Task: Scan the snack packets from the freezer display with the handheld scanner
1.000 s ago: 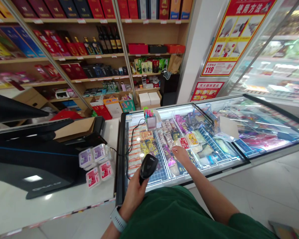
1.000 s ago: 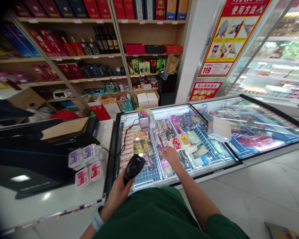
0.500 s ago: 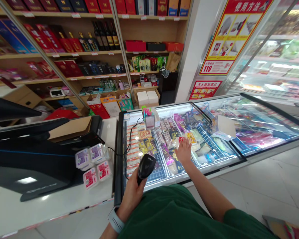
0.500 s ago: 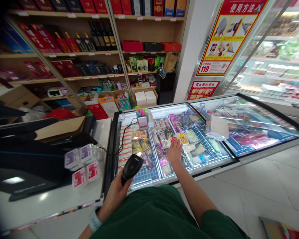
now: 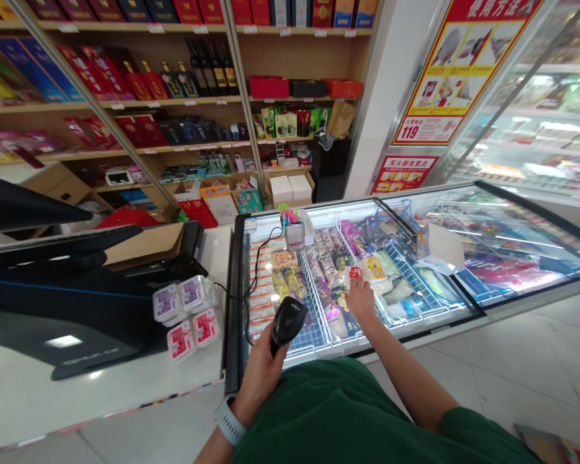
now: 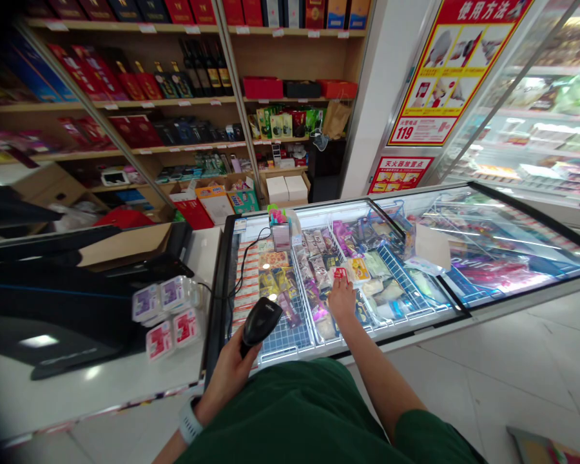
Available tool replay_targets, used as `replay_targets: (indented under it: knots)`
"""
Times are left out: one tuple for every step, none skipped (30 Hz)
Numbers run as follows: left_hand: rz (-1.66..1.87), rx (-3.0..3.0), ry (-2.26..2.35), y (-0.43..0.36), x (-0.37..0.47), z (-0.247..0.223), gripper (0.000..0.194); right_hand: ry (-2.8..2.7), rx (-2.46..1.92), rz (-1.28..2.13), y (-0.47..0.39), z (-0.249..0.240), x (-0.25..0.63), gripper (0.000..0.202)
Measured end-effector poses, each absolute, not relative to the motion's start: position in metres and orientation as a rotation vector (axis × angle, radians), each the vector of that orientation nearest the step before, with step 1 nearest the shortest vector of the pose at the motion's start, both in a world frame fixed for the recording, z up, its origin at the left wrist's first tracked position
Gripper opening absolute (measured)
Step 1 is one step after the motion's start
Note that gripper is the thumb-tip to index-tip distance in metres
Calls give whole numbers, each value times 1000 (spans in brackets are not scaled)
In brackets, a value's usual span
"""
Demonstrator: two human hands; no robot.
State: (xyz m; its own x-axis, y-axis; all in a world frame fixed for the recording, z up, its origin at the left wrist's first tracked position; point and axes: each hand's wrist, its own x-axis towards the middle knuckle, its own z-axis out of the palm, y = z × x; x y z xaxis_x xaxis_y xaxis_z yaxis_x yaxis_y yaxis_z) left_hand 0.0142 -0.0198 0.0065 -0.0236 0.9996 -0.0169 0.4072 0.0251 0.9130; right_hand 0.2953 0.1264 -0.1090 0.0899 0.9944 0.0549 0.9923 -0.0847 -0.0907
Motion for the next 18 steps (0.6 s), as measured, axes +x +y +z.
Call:
replay_targets:
  knots:
    - [981, 1485, 1538, -20, 14, 7, 45, -2046, -2251, 30, 126, -108, 296, 57]
    - [984, 1486, 1537, -20, 14, 7, 45, -2041, -2261, 27, 126, -107, 296, 56]
    - [985, 1486, 1535, -20, 14, 7, 45, -2037, -2266, 27, 126, -106, 297, 55]
    - [987, 1484, 1533, -21, 14, 7, 45, -2033, -2268, 28, 126, -106, 298, 55]
    - [987, 1480, 1532, -21, 14, 7, 44, -2030, -2266, 30, 127, -105, 299, 54]
    - [986, 1476, 1531, -21, 13, 7, 44, -2024, -2263, 32, 127, -105, 299, 53]
    - [984, 1473, 1532, -22, 13, 7, 44, -2015, -2260, 33, 127, -105, 300, 52]
    - [981, 1471, 1534, -22, 13, 7, 44, -2005, -2259, 35, 127, -105, 301, 52]
    - [979, 1468, 1537, -22, 13, 7, 44, -1991, -2261, 40, 128, -106, 302, 51]
    - [976, 1467, 1541, -22, 13, 7, 44, -1974, -2262, 47, 128, -107, 302, 51]
    - [972, 1468, 1541, -22, 13, 7, 44, -1956, -2259, 54, 128, -108, 303, 51]
    - [969, 1471, 1542, -22, 13, 7, 44, -1936, -2255, 58, 128, -109, 304, 51]
    - [968, 1476, 1541, -22, 14, 7, 43, -1912, -2251, 58, 128, -111, 304, 52]
    - [966, 1481, 1539, -22, 14, 8, 43, -1889, -2247, 55, 128, -113, 305, 54]
    - [969, 1483, 1540, -22, 14, 8, 43, -1866, -2242, 53, 128, -115, 305, 56]
    - [975, 1481, 1542, -22, 14, 7, 43, -1847, -2236, 53, 128, -116, 305, 57]
    - [984, 1477, 1548, -22, 14, 7, 43, -1829, -2230, 58, 128, -117, 305, 59]
    - [994, 1471, 1555, -22, 14, 7, 43, -1814, -2222, 68, 128, -118, 305, 61]
